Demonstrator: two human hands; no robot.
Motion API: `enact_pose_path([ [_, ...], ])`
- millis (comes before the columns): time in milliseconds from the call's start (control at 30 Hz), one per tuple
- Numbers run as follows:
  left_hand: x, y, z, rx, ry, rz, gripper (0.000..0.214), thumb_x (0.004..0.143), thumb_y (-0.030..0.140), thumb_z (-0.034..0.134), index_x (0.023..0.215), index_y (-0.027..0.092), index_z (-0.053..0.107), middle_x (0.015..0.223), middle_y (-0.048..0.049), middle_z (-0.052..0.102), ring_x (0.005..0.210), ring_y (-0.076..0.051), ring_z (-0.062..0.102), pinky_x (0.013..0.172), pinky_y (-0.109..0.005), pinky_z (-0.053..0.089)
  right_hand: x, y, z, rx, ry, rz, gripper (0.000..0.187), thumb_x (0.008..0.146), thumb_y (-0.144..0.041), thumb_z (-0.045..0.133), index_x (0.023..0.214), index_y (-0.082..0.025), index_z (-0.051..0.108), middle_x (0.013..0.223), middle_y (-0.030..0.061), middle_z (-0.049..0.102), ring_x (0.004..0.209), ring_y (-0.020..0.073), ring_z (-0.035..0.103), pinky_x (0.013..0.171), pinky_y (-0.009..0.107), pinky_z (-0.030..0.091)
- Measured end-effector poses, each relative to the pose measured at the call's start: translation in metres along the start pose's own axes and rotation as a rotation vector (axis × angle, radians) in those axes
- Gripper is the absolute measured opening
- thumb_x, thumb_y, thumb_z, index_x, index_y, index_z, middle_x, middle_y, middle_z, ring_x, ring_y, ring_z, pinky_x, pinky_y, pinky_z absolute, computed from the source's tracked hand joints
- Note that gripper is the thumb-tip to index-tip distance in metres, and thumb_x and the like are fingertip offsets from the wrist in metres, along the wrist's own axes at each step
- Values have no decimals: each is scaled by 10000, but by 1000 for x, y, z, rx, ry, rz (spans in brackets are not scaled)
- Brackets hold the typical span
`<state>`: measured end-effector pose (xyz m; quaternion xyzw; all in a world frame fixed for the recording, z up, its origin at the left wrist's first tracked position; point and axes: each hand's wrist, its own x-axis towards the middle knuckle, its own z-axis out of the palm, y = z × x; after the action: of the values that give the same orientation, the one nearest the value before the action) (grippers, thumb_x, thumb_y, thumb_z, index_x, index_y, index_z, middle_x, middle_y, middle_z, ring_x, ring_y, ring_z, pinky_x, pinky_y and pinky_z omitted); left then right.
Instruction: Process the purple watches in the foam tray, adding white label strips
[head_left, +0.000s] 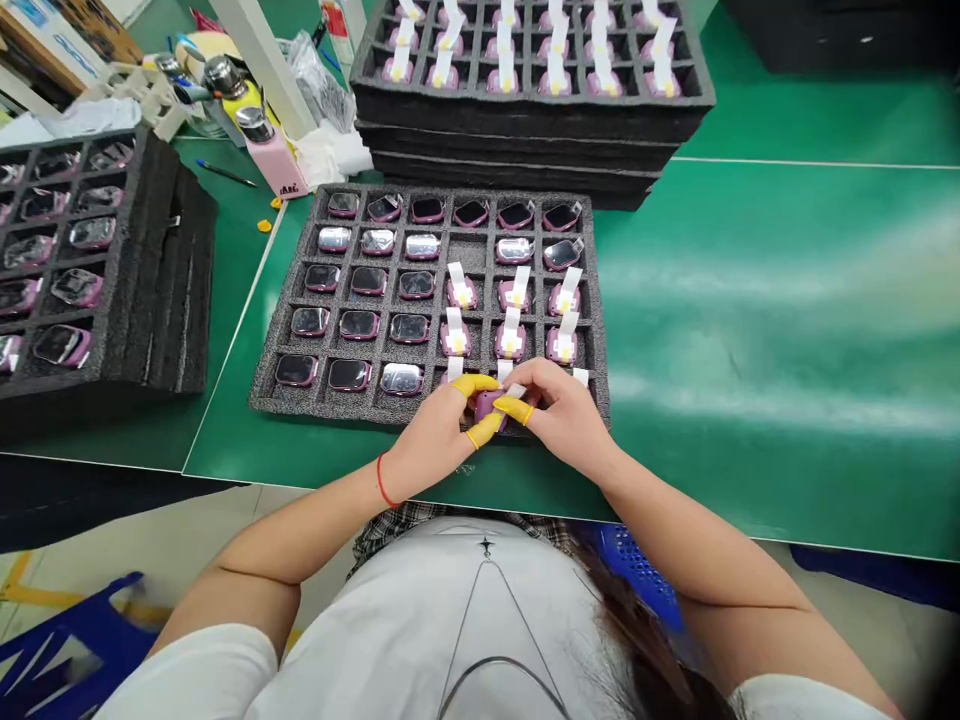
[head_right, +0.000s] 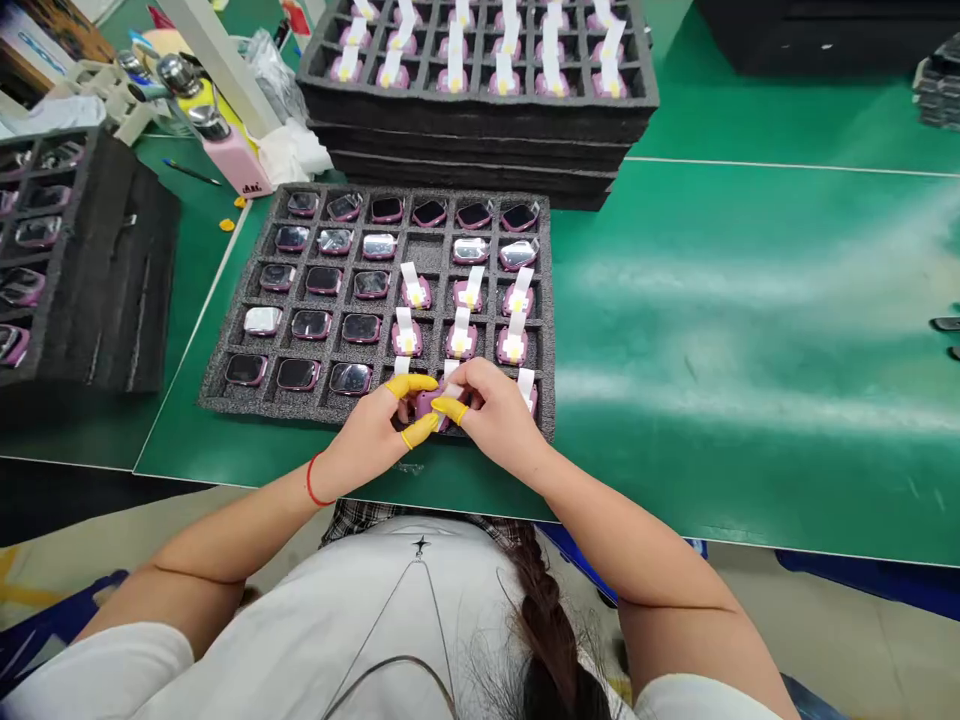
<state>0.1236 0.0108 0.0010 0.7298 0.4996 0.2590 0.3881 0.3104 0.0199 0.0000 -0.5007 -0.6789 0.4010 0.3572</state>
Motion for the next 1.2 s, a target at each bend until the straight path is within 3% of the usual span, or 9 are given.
enact_pose_path([
  [67, 0, -4, 1, 156, 112, 141, 261, 850, 293, 669, 1089, 204, 612, 980, -57, 664, 903, -213, 601, 780, -368, 521, -2, -1, 0, -82, 28, -141, 93, 830, -148, 646, 762, -202, 612, 848, 29, 620, 767, 146, 594, 607, 271, 486],
  [167, -2, -10, 2, 239, 150, 276, 195, 885, 278, 649, 1064, 203, 625, 1050, -70, 661, 987, -224, 582, 862, -401, 501, -3, -2, -1, -144, -8, -347, 128, 861, -97, 601, 829, -213, 644, 851, 24, 631, 779, 132, 623, 649, 267, 535],
  [267, -2, -12, 4, 215, 145, 311, 121, 912, 254, 623, 1022, 207, 638, 1064, -61, 676, 987, -206, 586, 860, -383, 499, -3, -3, -4, -212, -77, -519, 161, 879, -77, 573, 906, -212, 657, 881, 39, 640, 797, 128, 628, 654, 248, 556],
  [367, -2, -14, 4, 155, 152, 304, 73, 916, 233, 617, 980, 213, 646, 1087, -51, 692, 987, -191, 610, 870, -376, 504, -2, -4, -11, -303, -168, -595, 193, 889, -60, 538, 957, -188, 665, 918, 72, 645, 826, 140, 628, 660, 253, 565],
  [533, -2, -17, -3, 93, 100, 353, 142, 924, 163, 593, 1045, 205, 656, 1130, -57, 710, 1001, -173, 638, 889, -356, 523, 1, -6, -19, -239, -299, -558, 144, 901, -172, 602, 1020, -144, 678, 1028, 123, 656, 924, 165, 647, 767, 290, 589],
  [767, -3, -17, -2, 56, 93, 358, 115, 887, 159, 656, 993, 199, 675, 1080, -48, 730, 974, -164, 657, 897, -331, 531, 2, -4, -11, -232, -210, -427, 72, 903, -264, 622, 885, -195, 618, 873, 57, 692, 820, 172, 635, 724, 319, 547],
  [867, -3, -14, 0, 27, 115, 313, 40, 874, 212, 688, 913, 207, 680, 1039, -41, 737, 949, -169, 668, 864, -331, 536, 1, -5, -12, -208, -253, -355, 82, 902, -274, 626, 883, -202, 591, 814, 31, 690, 764, 168, 621, 702, 316, 523],
  [1000, -2, -12, -2, 50, 44, 324, 87, 905, 198, 629, 968, 221, 684, 1042, -37, 739, 947, -171, 670, 852, -340, 534, 1, -6, -17, -210, -313, -302, 38, 911, -240, 599, 918, -202, 597, 843, 40, 688, 777, 173, 613, 709, 312, 512],
  [1200, -1, -13, -1, 78, 58, 360, 56, 893, 191, 639, 941, 198, 665, 1046, -44, 735, 940, -170, 651, 845, -337, 522, -1, -7, -19, -335, -337, -335, 71, 929, -237, 570, 936, -177, 607, 872, 67, 691, 790, 190, 605, 717, 331, 491],
])
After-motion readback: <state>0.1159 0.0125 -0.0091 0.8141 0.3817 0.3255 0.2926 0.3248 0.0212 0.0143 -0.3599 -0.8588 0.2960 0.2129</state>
